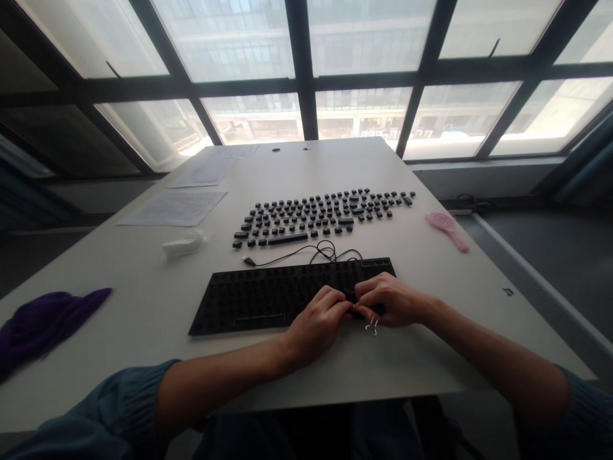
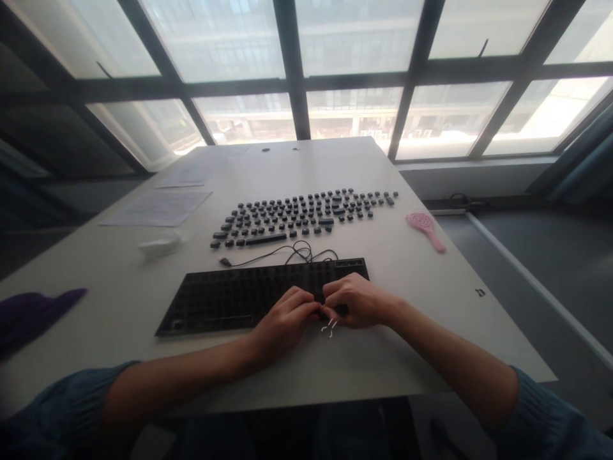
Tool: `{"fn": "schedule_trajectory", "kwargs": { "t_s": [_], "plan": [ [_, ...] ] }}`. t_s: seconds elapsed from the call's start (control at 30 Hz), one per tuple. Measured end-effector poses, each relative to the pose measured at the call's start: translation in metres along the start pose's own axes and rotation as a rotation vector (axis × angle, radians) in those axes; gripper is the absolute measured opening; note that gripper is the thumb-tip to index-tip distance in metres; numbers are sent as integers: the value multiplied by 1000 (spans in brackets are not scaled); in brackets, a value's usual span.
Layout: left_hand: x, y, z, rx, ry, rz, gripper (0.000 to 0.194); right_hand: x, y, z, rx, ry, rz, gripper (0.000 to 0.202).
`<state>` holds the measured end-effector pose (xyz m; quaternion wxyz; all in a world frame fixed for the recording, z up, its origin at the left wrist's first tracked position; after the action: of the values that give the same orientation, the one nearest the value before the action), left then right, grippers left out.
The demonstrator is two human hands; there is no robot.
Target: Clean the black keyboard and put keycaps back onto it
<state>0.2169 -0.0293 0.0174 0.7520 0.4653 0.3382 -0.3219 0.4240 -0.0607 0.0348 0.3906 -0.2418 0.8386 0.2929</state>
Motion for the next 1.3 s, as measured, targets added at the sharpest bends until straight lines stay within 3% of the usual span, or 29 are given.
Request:
{"fn": "schedule_trajectory", "kwargs": {
  "t_s": [0.17,0.33,0.43,0.57,0.7,0.8,0.87,0.97,1.03,1.13,1.23,1.3],
  "plan": [
    [-4,2,4,93,139,-48,14,0,0,0,-2,5,13,28],
    [-7,6,7,143,387,-255,15,1,1,0,-4,0,22,31],
    [-6,9,7,177,480,-305,17,0,0,0,-8,1,26,31],
    [-2,9,3,135,400,-264,20,-1,0,0,3,14,9,32],
    [-5,3,2,10,79,-190,17,-2,0,-1,11,24,8,35],
    [-21,3,-4,-120,-257,-195,26,-2,0,-1,11,24,9,35],
    [-41,9,-16,-199,-356,-185,36,-2,0,-1,15,25,11,35],
    [-77,26,-38,-264,-226,-34,42,-3,0,-4,18,23,19,34],
    [-93,35,-41,-205,-144,38,52,-5,1,-4,12,37,38,30],
    [-91,33,-17,9,-118,24,47,-13,0,0,-5,119,162,24],
    [-63,20,22,178,-145,-195,31,-23,-4,8,17,159,383,24],
    [-42,14,39,163,-133,-308,32,-25,-6,13,62,136,456,25]
  ]
}}
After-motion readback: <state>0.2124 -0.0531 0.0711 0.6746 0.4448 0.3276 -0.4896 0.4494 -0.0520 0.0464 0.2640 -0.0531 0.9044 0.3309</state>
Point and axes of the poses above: each hand's wrist, its own y-axis towards the middle knuckle, its own x-axis out of the palm, z = x × y, the point moved 2 cm from there along y, towards the middle knuckle, and after that the axes turned 1 degree about y, right-handed, at the moved point
